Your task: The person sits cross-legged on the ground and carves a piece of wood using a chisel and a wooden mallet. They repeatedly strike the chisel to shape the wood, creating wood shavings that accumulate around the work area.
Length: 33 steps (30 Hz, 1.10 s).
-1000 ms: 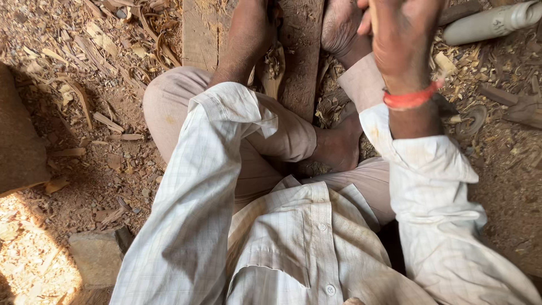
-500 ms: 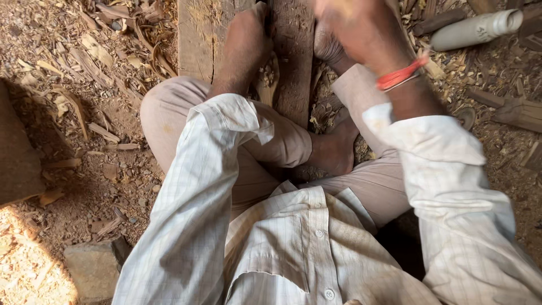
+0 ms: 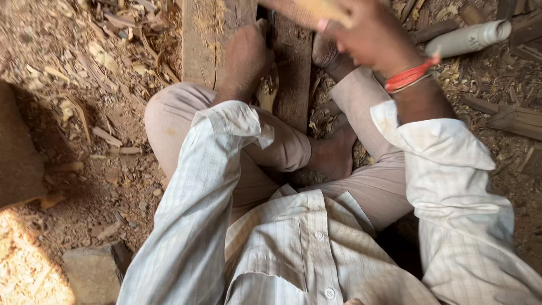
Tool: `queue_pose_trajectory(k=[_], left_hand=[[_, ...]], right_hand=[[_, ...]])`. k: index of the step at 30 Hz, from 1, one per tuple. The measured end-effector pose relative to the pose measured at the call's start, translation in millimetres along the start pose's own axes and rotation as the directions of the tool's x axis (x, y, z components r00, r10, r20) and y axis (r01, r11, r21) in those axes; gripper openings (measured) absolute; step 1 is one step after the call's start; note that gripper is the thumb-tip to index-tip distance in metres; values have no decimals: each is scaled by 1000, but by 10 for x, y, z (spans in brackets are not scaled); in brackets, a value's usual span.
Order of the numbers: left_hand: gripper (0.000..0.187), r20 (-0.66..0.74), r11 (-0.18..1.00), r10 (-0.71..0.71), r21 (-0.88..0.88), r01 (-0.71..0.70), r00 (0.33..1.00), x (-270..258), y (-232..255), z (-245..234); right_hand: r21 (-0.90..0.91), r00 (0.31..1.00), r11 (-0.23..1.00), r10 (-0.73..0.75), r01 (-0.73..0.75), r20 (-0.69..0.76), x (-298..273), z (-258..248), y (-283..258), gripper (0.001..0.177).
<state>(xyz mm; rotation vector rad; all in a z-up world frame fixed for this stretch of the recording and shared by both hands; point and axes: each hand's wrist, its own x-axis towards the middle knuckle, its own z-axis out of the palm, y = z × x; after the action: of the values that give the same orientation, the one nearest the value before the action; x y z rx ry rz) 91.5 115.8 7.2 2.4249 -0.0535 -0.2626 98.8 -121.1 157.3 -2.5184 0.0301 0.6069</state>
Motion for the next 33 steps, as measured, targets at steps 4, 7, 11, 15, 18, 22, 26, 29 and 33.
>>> queue_pose_trajectory(k=[4,7,11,15,18,22,26,29,33], left_hand=[[29,-44,1000,28,5,-28,999,-51,26,7],[27,-13,1000,3,8,-3,1000,13,109,-115],[21,176,987,-120,-83,137,977,-84,130,-63],[25,130,999,44,14,-46,991,-207,141,-115],[31,244,990,137,-14,-138,960,-243,218,-260],[28,157,954,282,55,-293,946,-372,79,-314],[17,-55,947,313,-55,-316,948,-157,-85,-333],[27,-13,969,199,-146,-199,980,-17,-138,-266],[24,37,982,189,-26,-188,981,-23,-83,-110]], right_hand=[[131,930,949,-241,285,-279,-56,79,33,50],[-151,737,852,-512,501,-441,-23,170,-79,43],[-60,893,908,-419,415,-164,-176,110,-40,46],[419,972,880,-167,223,-167,-349,-19,-76,46],[575,942,746,-248,335,-227,-460,-1,-118,50],[700,967,670,-125,247,-222,-802,324,169,66],[759,983,640,28,122,-181,-1061,521,473,67],[777,978,620,76,108,-196,-1118,562,537,68],[732,968,669,79,126,-239,-1114,506,479,67]])
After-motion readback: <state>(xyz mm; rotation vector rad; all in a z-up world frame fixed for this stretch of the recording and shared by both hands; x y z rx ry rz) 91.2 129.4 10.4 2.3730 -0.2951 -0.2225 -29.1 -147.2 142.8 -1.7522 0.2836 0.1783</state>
